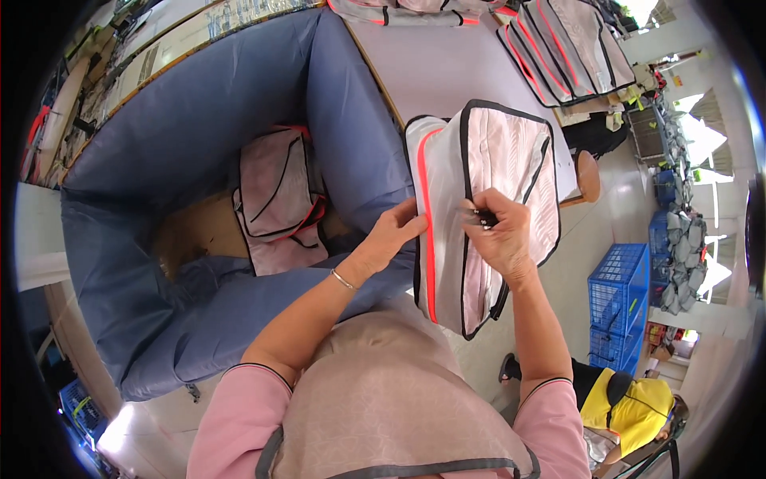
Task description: Inspecting pink bags for quality and trimming loose threads using a small tool in a manufacturing facility.
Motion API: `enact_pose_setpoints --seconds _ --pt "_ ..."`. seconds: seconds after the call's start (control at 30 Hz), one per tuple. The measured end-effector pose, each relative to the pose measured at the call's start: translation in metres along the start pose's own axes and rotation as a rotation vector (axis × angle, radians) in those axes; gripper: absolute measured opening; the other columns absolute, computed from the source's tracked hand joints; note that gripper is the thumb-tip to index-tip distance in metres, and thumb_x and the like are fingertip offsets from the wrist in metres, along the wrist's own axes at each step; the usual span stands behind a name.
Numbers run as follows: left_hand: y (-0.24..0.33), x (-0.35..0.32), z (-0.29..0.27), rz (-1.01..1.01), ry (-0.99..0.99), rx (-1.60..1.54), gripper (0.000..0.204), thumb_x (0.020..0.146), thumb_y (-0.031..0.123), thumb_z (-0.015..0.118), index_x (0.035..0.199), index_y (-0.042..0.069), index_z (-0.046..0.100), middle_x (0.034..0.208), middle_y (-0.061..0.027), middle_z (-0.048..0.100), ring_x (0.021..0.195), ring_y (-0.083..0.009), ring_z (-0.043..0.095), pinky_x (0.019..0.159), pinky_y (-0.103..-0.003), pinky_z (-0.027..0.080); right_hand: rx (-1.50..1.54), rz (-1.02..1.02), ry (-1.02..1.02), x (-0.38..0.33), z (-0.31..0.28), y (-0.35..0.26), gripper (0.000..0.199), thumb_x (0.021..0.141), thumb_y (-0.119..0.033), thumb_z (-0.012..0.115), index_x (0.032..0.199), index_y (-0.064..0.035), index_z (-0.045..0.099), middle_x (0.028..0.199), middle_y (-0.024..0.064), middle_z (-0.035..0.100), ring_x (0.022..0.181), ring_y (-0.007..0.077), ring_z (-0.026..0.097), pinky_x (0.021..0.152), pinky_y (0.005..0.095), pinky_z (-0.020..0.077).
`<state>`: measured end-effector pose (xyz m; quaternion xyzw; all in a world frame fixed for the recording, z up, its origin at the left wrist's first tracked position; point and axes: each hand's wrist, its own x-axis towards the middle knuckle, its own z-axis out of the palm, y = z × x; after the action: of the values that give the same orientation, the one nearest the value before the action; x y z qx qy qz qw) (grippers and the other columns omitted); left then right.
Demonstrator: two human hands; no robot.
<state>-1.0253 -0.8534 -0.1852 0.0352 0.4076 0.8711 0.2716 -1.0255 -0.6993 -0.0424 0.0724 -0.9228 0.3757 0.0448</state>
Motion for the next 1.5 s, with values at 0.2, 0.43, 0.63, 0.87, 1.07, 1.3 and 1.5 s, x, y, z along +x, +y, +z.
enact_pose_setpoints --seconds 0.2,0.43,0.63,0.87,1.07,1.3,1.5 --pt "0.037 0.024 0.013 0.083 0.157 0.448 0.027 0.086 0.023 0.067 0.094 -0.002 0.065 0.084 0.0023 0.062 0.072 -0.0038 0.052 0.062 -0.023 0.045 -0.062 -0.079 0.013 0.03 -0.015 -0.013 0.016 0.067 -0.002 0.071 0.073 -0.0003 0.056 0.059 0.0088 0.054 0.052 0.0101 0.049 0.05 0.025 0.0421" --pt "0.047 0.05 0.02 0.159 0.414 0.014 0.03 0.086 0.021 0.066 0.1 -0.006 0.064 0.09 -0.008 0.066 0.072 -0.011 0.06 0.066 -0.027 0.05 -0.112 0.053 0.123 0.051 -0.01 -0.036 0.02 0.071 -0.015 0.075 0.078 -0.0011 0.062 0.064 0.0118 0.061 0.054 0.0181 0.059 0.052 0.0295 0.046" --pt "0.093 0.068 0.018 0.083 0.45 -0.083 0.029 0.086 0.02 0.066 0.1 -0.006 0.063 0.09 -0.0098 0.067 0.072 -0.0155 0.063 0.067 -0.03 0.052 -0.355 -0.163 -0.073 -0.019 -0.015 -0.059 0.053 0.058 -0.03 0.085 0.097 -0.0089 0.056 0.072 0.0037 0.058 0.06 0.0185 0.061 0.053 0.0304 0.0494" --pt "0.088 0.089 0.001 0.004 0.278 -0.514 0.04 0.09 0.026 0.061 0.113 -0.007 0.055 0.107 -0.0132 0.063 0.09 -0.0223 0.063 0.08 -0.034 0.051 -0.41 -0.167 -0.032 -0.024 -0.004 -0.048 0.052 0.064 -0.01 0.075 0.11 -0.0067 0.052 0.095 0.0119 0.054 0.076 0.0266 0.06 0.058 0.036 0.0496" --pt "0.043 0.009 0.013 -0.193 -0.036 -0.102 0.051 0.082 0.027 0.07 0.119 -0.003 0.052 0.108 -0.0067 0.061 0.095 -0.0131 0.059 0.078 -0.029 0.049 -0.183 -0.06 0.134 0.0 -0.005 -0.028 0.021 0.07 0.005 0.064 0.09 0.0034 0.059 0.075 0.0123 0.056 0.065 0.025 0.059 0.061 0.0317 0.0473" --pt "0.054 0.003 0.031 -0.127 0.093 0.072 0.041 0.074 0.018 0.079 0.105 -0.003 0.062 0.095 -0.0049 0.066 0.082 -0.0111 0.061 0.074 -0.025 0.049 -0.484 -0.005 -0.054 0.02 -0.001 -0.035 0.02 0.074 -0.011 0.069 0.087 -0.0001 0.058 0.085 0.0157 0.061 0.073 0.0351 0.061 0.065 0.0424 0.0486" --pt "0.047 0.01 0.023 -0.042 0.102 -0.027 0.032 0.076 0.017 0.077 0.098 -0.003 0.066 0.09 -0.0064 0.067 0.078 -0.0109 0.062 0.069 -0.025 0.05 -0.508 -0.131 -0.179 0.034 -0.011 -0.033 0.014 0.075 -0.01 0.066 0.079 -0.0008 0.057 0.078 0.0154 0.059 0.071 0.0378 0.059 0.06 0.0434 0.046"
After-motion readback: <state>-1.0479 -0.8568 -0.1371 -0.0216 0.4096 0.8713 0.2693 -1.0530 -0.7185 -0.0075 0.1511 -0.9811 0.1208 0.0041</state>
